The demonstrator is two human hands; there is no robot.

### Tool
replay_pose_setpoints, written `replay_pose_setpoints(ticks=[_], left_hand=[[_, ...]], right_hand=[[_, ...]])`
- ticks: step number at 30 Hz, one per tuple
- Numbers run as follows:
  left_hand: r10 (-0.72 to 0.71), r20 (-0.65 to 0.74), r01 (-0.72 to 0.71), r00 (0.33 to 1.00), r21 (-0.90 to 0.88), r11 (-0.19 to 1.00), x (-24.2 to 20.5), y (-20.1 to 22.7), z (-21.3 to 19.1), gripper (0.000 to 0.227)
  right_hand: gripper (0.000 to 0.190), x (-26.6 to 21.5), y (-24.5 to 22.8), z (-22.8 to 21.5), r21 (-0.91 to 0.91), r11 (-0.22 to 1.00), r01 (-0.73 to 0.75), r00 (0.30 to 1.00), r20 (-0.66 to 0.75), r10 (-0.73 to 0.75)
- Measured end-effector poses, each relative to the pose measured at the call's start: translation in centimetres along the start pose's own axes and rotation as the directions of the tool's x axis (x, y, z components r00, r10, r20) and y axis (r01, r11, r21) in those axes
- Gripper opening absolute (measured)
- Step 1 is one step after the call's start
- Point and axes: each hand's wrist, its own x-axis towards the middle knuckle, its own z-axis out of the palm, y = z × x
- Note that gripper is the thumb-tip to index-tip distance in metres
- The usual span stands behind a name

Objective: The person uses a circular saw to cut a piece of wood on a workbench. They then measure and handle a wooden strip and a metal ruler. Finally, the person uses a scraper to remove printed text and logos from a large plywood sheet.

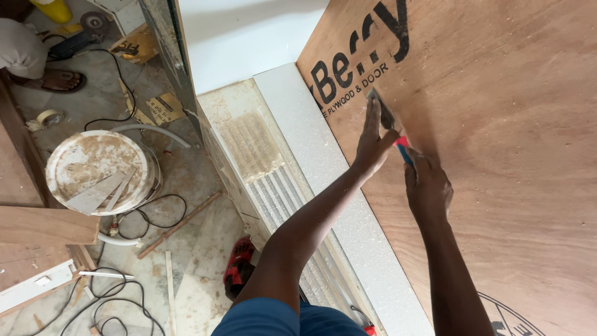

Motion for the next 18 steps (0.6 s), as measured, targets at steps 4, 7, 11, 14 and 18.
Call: replay_pose_setpoints(ticks=[4,7,11,14,18], left_hand=[[-0.087,-0.003,0.087,0.996,-0.008,0.996,-0.2,0.6,0.2,0.094],[-0.039,0.003,0.039,0.999,0.014,0.999,0.0,0.7,-0.1,0.093],[-0.157,-0.016,0.153,0.988,-0.146,0.977,1.0,1.0,-0.6,0.097],[-0.028,-0.067,0.028,0.997,0.006,1.0,1.1,1.2,-1.5,0.095],[-0.192,-0.007,0.187,0.981,-0.203,0.961,-3.2,1.3,-1.1,0.102]], right_hand=[[0.028,-0.3,-0.4,0.3,0.024,0.999,-0.021,1.0,0.022,0.021],[0.029,-0.7,-0.5,0.0,0.057,0.998,-0.034,0.999,0.031,0.032],[0.03,0.6,-1.0,0.9,0.079,0.995,-0.063,0.997,0.056,0.059],[0.032,0.3,-1.8,1.2,0.16,0.984,-0.082,0.996,0.055,0.075],[0.028,-1.0,-2.2,1.5,0.139,0.986,-0.09,0.995,0.047,0.084]])
